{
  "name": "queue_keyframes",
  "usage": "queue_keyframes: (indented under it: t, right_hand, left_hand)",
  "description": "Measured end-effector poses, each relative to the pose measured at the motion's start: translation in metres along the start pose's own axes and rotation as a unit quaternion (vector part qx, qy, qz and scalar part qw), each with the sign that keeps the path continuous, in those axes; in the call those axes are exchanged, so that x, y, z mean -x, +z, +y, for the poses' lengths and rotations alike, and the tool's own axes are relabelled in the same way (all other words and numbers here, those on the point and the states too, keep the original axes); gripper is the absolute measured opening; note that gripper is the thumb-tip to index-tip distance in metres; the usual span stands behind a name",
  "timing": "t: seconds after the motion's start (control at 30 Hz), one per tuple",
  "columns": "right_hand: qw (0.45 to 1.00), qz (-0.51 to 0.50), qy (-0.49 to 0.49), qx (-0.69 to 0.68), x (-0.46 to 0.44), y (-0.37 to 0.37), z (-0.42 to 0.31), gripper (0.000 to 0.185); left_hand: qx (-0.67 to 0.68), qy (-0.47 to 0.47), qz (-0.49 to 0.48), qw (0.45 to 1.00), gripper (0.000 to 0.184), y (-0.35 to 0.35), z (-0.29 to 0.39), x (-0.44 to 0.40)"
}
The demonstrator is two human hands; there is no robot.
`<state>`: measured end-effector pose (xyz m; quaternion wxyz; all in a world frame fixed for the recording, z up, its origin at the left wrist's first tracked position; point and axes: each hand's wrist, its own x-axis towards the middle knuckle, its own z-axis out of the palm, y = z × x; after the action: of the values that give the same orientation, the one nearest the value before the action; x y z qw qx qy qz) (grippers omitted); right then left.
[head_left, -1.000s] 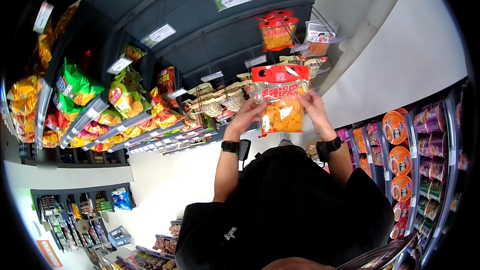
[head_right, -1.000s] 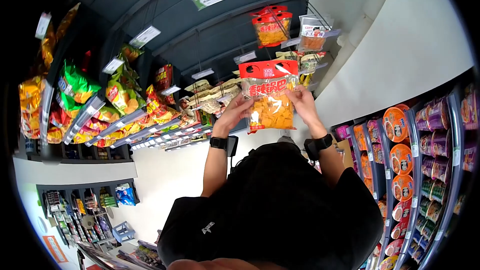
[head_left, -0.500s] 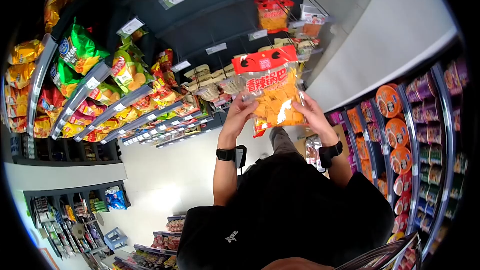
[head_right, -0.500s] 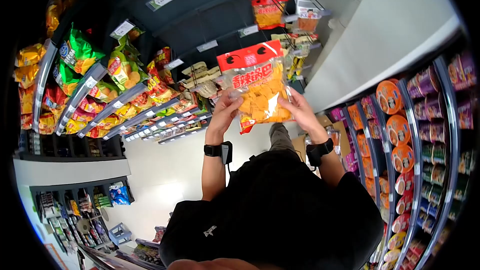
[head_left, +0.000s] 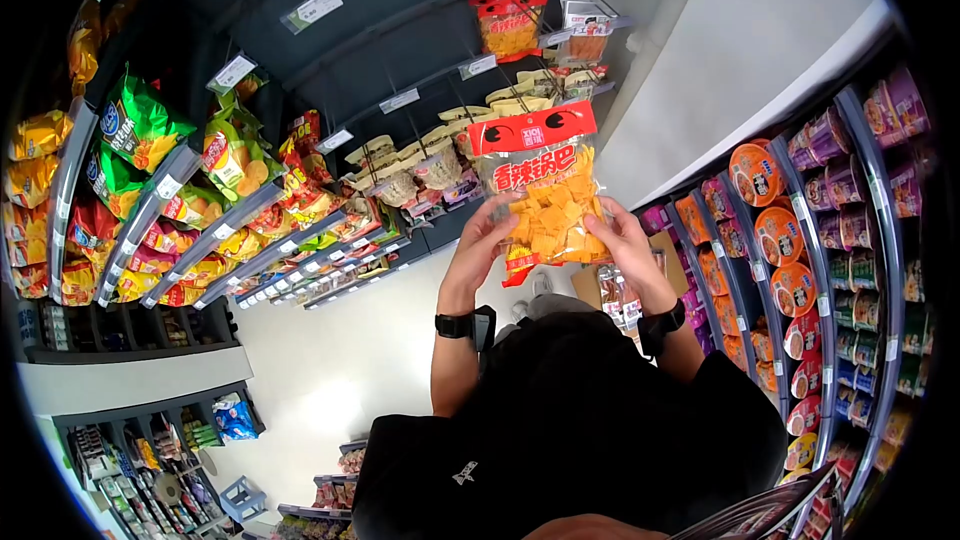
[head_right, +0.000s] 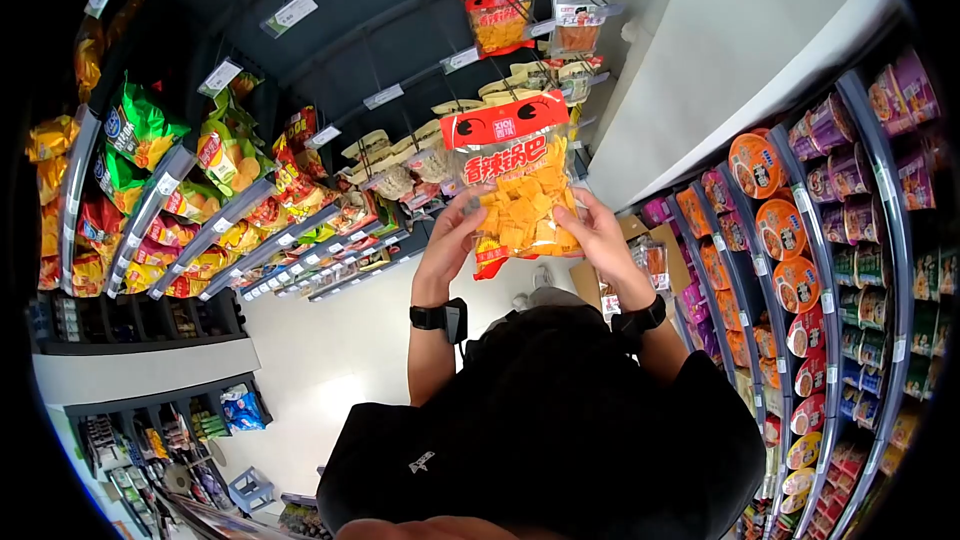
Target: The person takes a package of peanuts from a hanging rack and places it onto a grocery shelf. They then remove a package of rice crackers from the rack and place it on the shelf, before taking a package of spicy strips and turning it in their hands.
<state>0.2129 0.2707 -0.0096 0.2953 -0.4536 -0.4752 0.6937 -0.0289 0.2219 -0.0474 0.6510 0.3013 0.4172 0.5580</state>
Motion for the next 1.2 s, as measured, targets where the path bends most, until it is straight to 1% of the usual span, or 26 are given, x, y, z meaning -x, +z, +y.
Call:
queue_keyframes:
  t: [0.13,0.2,0.27,0.37,0.43,0.47,0.53,0.57,0.6,0.63,0.67,0.7,0.73,0.77,0.83,0.87,0.93,1.03,1.2]
  right_hand:
    - [1.000,-0.008,-0.020,-0.019,-0.010,-0.024,0.006,0.045]
    - [0.999,-0.009,-0.034,-0.027,-0.012,-0.032,0.004,0.045]
    - [0.999,-0.006,-0.036,-0.002,-0.011,-0.037,-0.005,0.045]
    - [0.998,-0.008,-0.066,0.011,-0.015,-0.052,-0.001,0.044]
    - [0.998,-0.010,-0.067,0.009,-0.018,-0.058,0.000,0.044]
    - [0.998,-0.011,-0.067,0.007,-0.018,-0.060,-0.001,0.043]
    - [0.998,-0.008,-0.057,0.006,-0.015,-0.062,-0.011,0.042]
    - [0.999,-0.003,-0.046,0.007,-0.013,-0.065,-0.015,0.041]
    - [0.999,0.000,-0.050,0.004,-0.016,-0.068,-0.012,0.041]
    - [0.996,-0.013,-0.083,-0.012,-0.020,-0.073,-0.006,0.040]
    - [0.993,-0.026,-0.115,-0.027,-0.023,-0.077,-0.003,0.038]
    - [0.992,-0.022,-0.118,-0.029,-0.024,-0.080,-0.004,0.038]
    - [0.993,-0.026,-0.108,-0.033,-0.025,-0.082,-0.006,0.037]
    - [0.994,-0.030,-0.099,-0.037,-0.025,-0.085,-0.008,0.036]
    - [0.993,-0.030,-0.100,-0.061,-0.020,-0.086,-0.012,0.035]
    - [0.991,-0.031,-0.099,-0.084,-0.018,-0.087,-0.015,0.035]
    - [0.990,-0.029,-0.105,-0.085,-0.017,-0.091,-0.020,0.035]
    - [0.990,-0.026,-0.113,-0.082,-0.020,-0.095,-0.018,0.035]
    - [0.986,-0.014,-0.146,-0.076,-0.024,-0.096,-0.010,0.037]
  left_hand:
    - [-0.052,0.005,-0.008,0.999,0.037,0.010,-0.005,-0.015]
    - [-0.054,-0.004,-0.006,0.998,0.037,0.016,-0.002,-0.017]
    - [-0.057,-0.013,-0.004,0.998,0.036,0.025,-0.003,-0.021]
    - [-0.038,0.012,0.020,0.999,0.036,0.037,-0.008,-0.028]
    - [-0.084,0.002,0.031,0.996,0.036,0.041,-0.009,-0.030]
    - [-0.086,0.002,0.032,0.996,0.036,0.046,-0.009,-0.033]
    - [-0.027,0.034,0.045,0.998,0.036,0.059,-0.011,-0.038]
    - [-0.029,0.035,0.046,0.998,0.036,0.062,-0.012,-0.038]
    - [0.005,0.012,0.039,0.999,0.037,0.063,-0.012,-0.040]
    - [0.039,-0.011,0.033,0.999,0.038,0.063,-0.012,-0.042]
    - [0.035,-0.010,0.029,0.999,0.038,0.055,-0.019,-0.049]
    - [0.033,-0.026,0.012,0.999,0.039,0.039,-0.031,-0.058]
    - [0.032,-0.042,-0.002,0.999,0.039,0.040,-0.032,-0.061]
    - [0.031,-0.042,-0.004,0.999,0.039,0.041,-0.034,-0.061]
    - [0.085,-0.033,-0.023,0.996,0.045,0.062,-0.022,-0.057]
    - [0.083,-0.034,-0.025,0.996,0.045,0.064,-0.023,-0.059]
    - [0.070,-0.034,-0.046,0.996,0.051,0.069,-0.024,-0.062]
    - [0.076,-0.024,-0.057,0.995,0.054,0.079,-0.019,-0.068]
    - [0.077,-0.033,-0.053,0.995,0.053,0.079,-0.021,-0.072]
